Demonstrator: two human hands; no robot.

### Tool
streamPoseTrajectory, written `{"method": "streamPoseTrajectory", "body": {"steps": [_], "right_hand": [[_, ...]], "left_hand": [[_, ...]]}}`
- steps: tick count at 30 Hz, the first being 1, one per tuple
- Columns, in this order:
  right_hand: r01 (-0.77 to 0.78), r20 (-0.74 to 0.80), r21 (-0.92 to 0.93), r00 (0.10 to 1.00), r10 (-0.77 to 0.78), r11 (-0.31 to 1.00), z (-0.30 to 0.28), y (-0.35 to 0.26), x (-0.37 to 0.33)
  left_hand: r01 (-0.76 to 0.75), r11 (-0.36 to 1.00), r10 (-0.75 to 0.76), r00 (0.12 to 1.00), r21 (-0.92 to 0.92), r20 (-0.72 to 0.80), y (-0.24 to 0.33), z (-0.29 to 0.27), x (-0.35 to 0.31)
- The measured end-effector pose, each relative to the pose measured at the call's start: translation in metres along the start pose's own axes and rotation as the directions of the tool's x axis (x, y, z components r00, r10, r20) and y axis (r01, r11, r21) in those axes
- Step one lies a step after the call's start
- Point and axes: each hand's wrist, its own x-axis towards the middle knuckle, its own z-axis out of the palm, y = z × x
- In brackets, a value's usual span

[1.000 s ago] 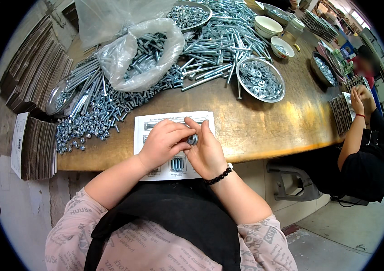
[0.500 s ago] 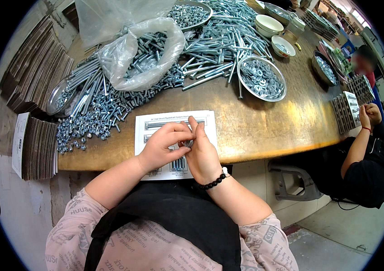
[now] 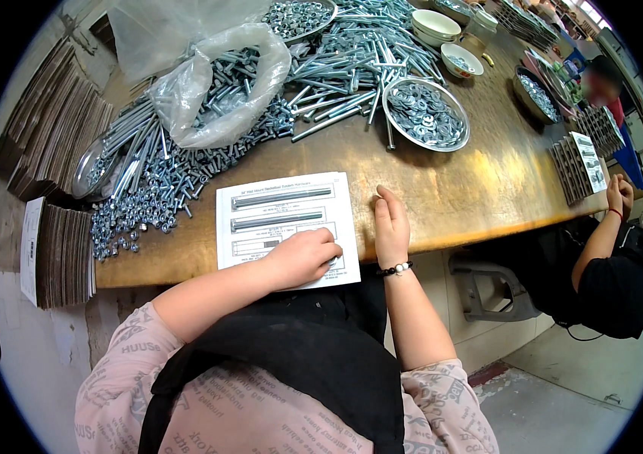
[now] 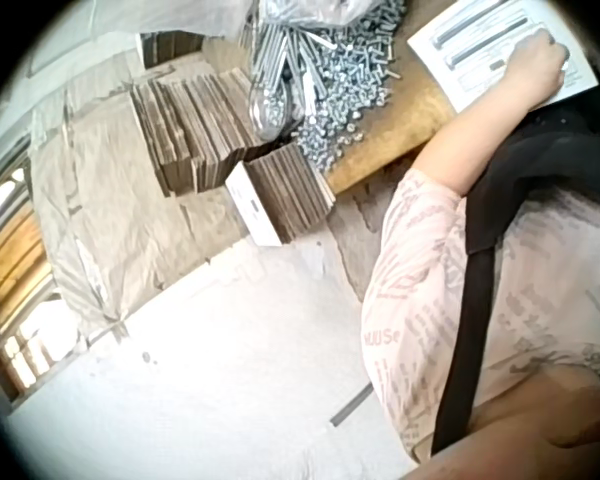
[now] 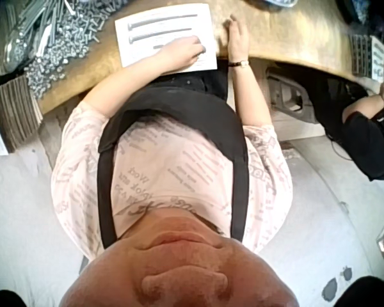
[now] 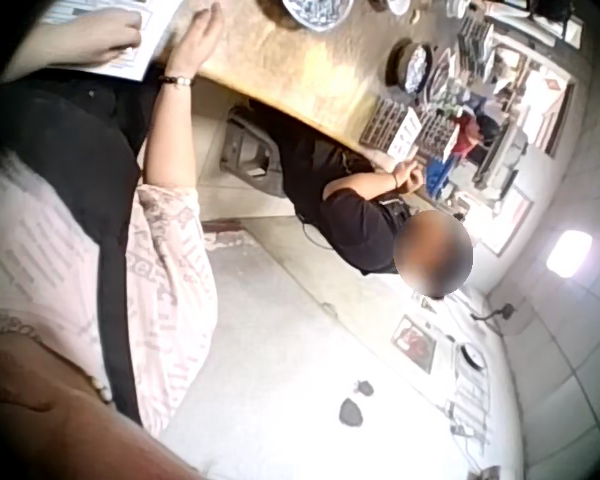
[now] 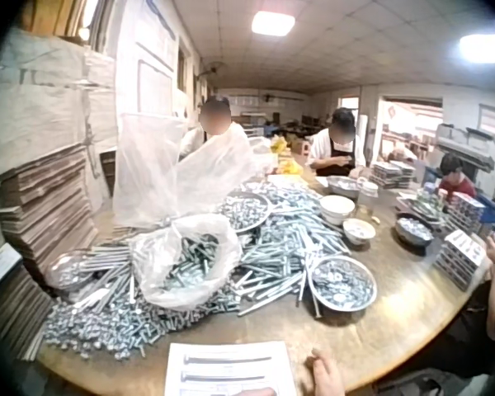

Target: The person picks bolts, nuts, and washers from piles on a table and places them onto a printed template in designated slots. The person repeats this process to fill multiple sets of fasteners on the template.

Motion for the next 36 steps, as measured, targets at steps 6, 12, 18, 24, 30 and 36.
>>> {"method": "streamPoseTrajectory", "body": {"steps": [6, 12, 18, 24, 30, 36], "right_hand": [[0.14, 0.055, -0.15, 0.99, -0.133, 0.979, -0.003, 0.009, -0.006], [0.134, 0.061, -0.155, 0.99, -0.126, 0.979, -0.002, 0.01, -0.006], [0.052, 0.043, -0.033, 0.998, -0.05, 0.998, -0.012, 0.025, -0.009], [0.132, 0.079, -0.236, 0.99, -0.116, 0.963, -0.012, -0.001, -0.01], [0.236, 0.103, -0.396, 0.972, -0.212, 0.887, -0.014, -0.001, -0.006], [0.204, 0.084, -0.414, 0.979, -0.186, 0.887, -0.016, 0.004, -0.005]], "left_hand": [[-0.044, 0.987, 0.045, 0.999, 0.157, -0.003, 0.008, 0.007, 0.001], [-0.03, 0.996, 0.037, 0.996, 0.085, -0.08, 0.007, -0.001, -0.008], [0.06, 0.993, -0.093, 0.924, -0.099, -0.372, -0.015, -0.052, -0.042], [0.334, 0.937, -0.312, 0.673, -0.1, -0.671, -0.078, -0.104, -0.104], [0.35, 0.936, -0.245, 0.589, -0.029, -0.77, -0.089, -0.173, -0.095], [0.203, 0.775, 0.095, 0.899, 0.598, -0.428, -0.134, -0.199, -0.007]]}}
